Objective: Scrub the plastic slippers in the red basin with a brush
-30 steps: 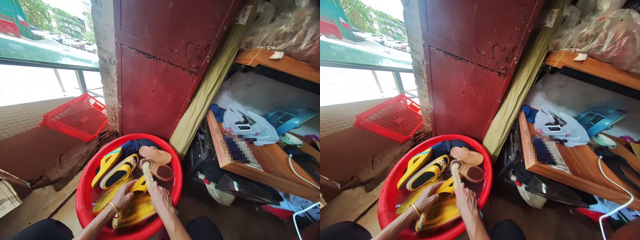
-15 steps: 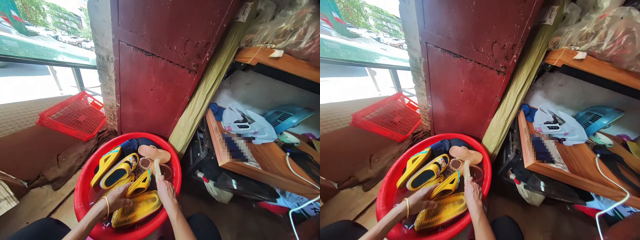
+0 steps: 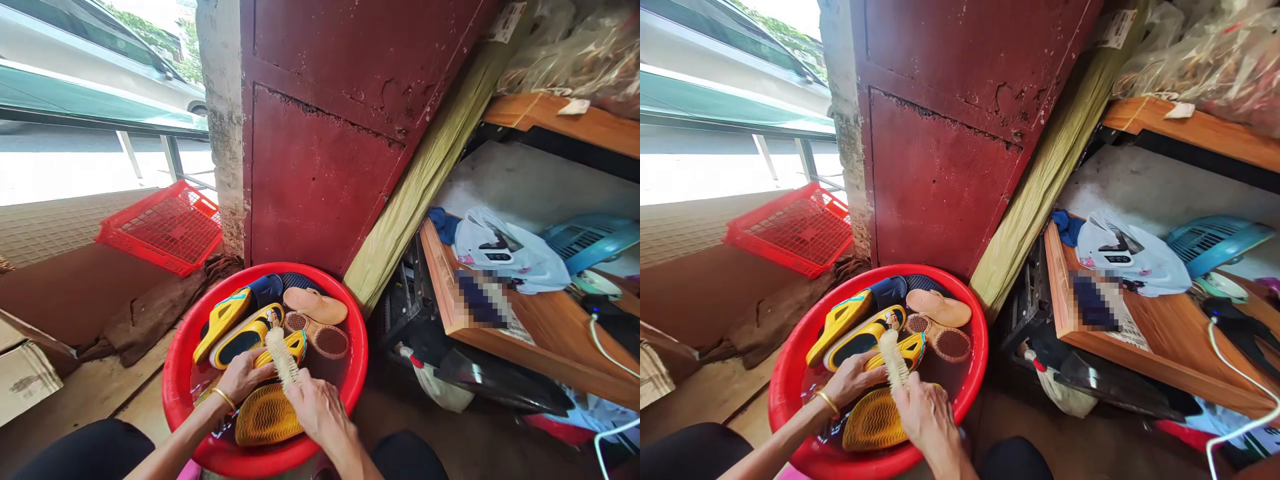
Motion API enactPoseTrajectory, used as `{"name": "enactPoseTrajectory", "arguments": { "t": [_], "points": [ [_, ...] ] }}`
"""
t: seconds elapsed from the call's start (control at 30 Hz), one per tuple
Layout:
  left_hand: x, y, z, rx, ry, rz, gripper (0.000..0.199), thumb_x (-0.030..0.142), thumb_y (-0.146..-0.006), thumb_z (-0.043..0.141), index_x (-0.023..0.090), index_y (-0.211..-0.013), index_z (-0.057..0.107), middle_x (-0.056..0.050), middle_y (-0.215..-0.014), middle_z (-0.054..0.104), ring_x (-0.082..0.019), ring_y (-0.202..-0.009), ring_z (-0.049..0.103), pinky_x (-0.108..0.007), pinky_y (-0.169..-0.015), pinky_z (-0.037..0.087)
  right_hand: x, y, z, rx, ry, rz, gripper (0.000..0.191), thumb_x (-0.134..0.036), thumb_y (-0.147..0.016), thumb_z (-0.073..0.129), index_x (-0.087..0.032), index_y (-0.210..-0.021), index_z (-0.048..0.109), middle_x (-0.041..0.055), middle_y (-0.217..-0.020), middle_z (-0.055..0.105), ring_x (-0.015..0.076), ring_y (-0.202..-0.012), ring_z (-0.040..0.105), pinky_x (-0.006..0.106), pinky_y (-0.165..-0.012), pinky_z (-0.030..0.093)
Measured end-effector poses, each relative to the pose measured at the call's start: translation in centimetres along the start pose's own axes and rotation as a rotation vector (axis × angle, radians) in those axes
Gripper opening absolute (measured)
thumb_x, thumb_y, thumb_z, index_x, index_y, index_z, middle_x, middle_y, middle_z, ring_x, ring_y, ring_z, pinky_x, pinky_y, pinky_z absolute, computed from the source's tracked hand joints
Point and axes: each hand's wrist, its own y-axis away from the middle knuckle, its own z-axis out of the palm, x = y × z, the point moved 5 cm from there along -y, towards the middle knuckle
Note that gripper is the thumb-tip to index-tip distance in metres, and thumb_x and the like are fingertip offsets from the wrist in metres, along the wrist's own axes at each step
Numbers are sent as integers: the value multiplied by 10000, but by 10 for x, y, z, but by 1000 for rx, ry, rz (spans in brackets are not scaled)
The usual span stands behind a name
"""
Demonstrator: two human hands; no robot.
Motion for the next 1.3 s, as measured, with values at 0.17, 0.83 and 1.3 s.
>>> {"name": "enactPoseTrajectory", "arguments": {
  "t": [0.17, 0.83, 1.3],
  "points": [
    [-9, -6, 1, 63, 60, -66, 587, 669, -741, 581, 150, -952, 756, -48, -790, 739, -298, -876, 674, -334, -771, 527, 13, -1, -11, 39, 68, 141, 385, -408, -1066, 306, -237, -1148, 641, 94, -909, 782, 243, -848, 758, 295, -704, 514],
    [-11, -9, 39, -102, -423, -109, 899, 628, -814, 512, 77, -1517, 412, -263, -1267, 703, -398, -1198, 657, -460, -984, 459, 45, -14, 3, 3, 182, 258, 355, -294, -1050, 363, -151, -1141, 675, 161, -931, 777, 264, -902, 758, 318, -771, 539],
    [-17, -12, 28, 14, 9, -35, 581, 641, -793, 575, 197, -1161, 643, -106, -1140, 766, -314, -1064, 700, -399, -952, 513, 52, -33, -1, 89, -193, 129, 405, -332, -1069, 253, -214, -1069, 640, 81, -941, 758, 218, -908, 732, 287, -718, 484]
  ]
}}
